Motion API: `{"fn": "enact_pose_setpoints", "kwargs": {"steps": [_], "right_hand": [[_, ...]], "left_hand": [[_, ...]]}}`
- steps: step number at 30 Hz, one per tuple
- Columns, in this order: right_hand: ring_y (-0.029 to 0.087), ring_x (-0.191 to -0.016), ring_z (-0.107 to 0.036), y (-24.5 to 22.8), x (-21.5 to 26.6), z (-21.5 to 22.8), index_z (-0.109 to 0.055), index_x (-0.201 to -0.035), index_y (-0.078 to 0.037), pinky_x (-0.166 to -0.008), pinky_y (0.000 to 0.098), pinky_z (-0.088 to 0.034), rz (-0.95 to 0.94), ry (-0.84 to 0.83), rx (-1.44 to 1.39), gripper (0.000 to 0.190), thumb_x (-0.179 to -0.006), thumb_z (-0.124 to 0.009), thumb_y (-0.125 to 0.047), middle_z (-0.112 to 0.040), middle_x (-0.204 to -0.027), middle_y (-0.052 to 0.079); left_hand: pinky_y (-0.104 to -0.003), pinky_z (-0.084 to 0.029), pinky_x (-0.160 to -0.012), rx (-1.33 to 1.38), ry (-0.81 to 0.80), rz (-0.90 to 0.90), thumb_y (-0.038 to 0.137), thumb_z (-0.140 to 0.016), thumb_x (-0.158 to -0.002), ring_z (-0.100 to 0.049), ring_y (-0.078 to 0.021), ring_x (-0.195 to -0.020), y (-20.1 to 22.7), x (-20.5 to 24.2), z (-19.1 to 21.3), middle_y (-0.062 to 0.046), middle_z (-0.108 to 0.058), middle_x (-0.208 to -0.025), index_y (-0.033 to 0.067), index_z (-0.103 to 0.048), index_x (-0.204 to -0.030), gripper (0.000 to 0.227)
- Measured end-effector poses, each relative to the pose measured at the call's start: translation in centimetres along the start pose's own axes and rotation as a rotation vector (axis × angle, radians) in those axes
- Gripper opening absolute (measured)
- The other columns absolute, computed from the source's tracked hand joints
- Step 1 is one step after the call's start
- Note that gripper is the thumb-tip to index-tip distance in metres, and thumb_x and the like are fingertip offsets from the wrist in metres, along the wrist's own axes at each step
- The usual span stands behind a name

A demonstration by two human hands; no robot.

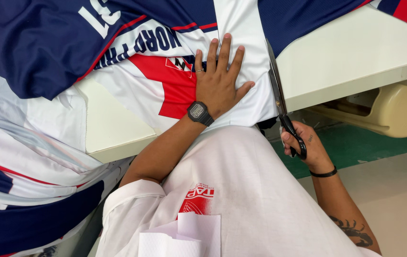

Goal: The person uses large shears to cut a piece of white, red, and blue patterned fabric laid out on a white table. They follow a paper template placed on the fabric, cutting along its edges to separate the desired shape. The person adjusts the fabric and template as needed to complete the cut.

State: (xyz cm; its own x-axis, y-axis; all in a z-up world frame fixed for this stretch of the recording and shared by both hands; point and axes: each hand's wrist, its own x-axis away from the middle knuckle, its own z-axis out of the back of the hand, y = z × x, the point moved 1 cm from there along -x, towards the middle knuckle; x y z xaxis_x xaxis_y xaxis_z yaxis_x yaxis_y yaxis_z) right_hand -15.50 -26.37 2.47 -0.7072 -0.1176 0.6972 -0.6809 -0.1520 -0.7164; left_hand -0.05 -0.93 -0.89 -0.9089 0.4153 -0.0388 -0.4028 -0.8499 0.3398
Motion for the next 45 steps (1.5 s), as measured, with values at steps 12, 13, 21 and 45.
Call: {"fn": "enact_pose_setpoints", "kwargs": {"steps": [12, 13, 21, 45], "right_hand": [[0.011, -0.05, -0.055, -0.4, 0.0, 0.3, -0.06, -0.083, -0.004, -0.045, 0.0252, -0.044, 0.007, -0.023, 0.002, 0.049, -0.088, -0.071, -0.052, -0.054, -0.06, 0.001], [0.012, -0.05, -0.055, -0.4, 0.0, 0.5, -0.06, -0.083, -0.004, -0.045, 0.026, -0.044, 0.002, -0.029, 0.013, 0.051, -0.088, -0.071, -0.053, -0.054, -0.06, 0.002], [0.013, -0.064, -0.058, -1.1, -1.2, 1.5, -0.06, -0.1, -0.004, -0.057, 0.0271, -0.048, 0.123, -0.19, -0.089, 0.064, -0.089, -0.062, -0.067, -0.057, -0.073, 0.002], [0.011, -0.05, -0.055, -2.1, -2.2, 0.7, -0.057, -0.077, -0.009, -0.045, 0.0245, -0.044, 0.076, -0.033, 0.054, 0.05, -0.09, -0.067, -0.056, -0.053, -0.059, -0.001]], "left_hand": [[-0.071, -0.014, -0.119, 0.019, 0.01, 0.005, 0.069, -0.068, -0.088, -0.02, -0.0418, -0.151, 0.1, 0.2, -0.1, -0.02, -0.02, -0.165, 0.0168, -0.041, -0.156, 0.09], [-0.071, -0.014, -0.119, 0.021, 0.019, 0.002, 0.069, -0.068, -0.088, -0.02, -0.0417, -0.152, 0.1, 0.2, -0.2, -0.02, -0.02, -0.165, 0.017, -0.041, -0.156, 0.09], [-0.071, -0.011, -0.12, 0.029, -0.013, 0.022, 0.071, -0.067, -0.087, -0.016, -0.0407, -0.153, 0.2, 0.4, -0.6, -0.019, -0.017, -0.166, 0.0181, -0.04, -0.157, 0.091], [-0.07, -0.009, -0.12, 0.034, -0.037, 0.052, 0.071, -0.064, -0.087, -0.016, -0.0394, -0.152, 0.2, 0.2, -0.4, -0.017, -0.017, -0.166, 0.0193, -0.039, -0.156, 0.091]]}}
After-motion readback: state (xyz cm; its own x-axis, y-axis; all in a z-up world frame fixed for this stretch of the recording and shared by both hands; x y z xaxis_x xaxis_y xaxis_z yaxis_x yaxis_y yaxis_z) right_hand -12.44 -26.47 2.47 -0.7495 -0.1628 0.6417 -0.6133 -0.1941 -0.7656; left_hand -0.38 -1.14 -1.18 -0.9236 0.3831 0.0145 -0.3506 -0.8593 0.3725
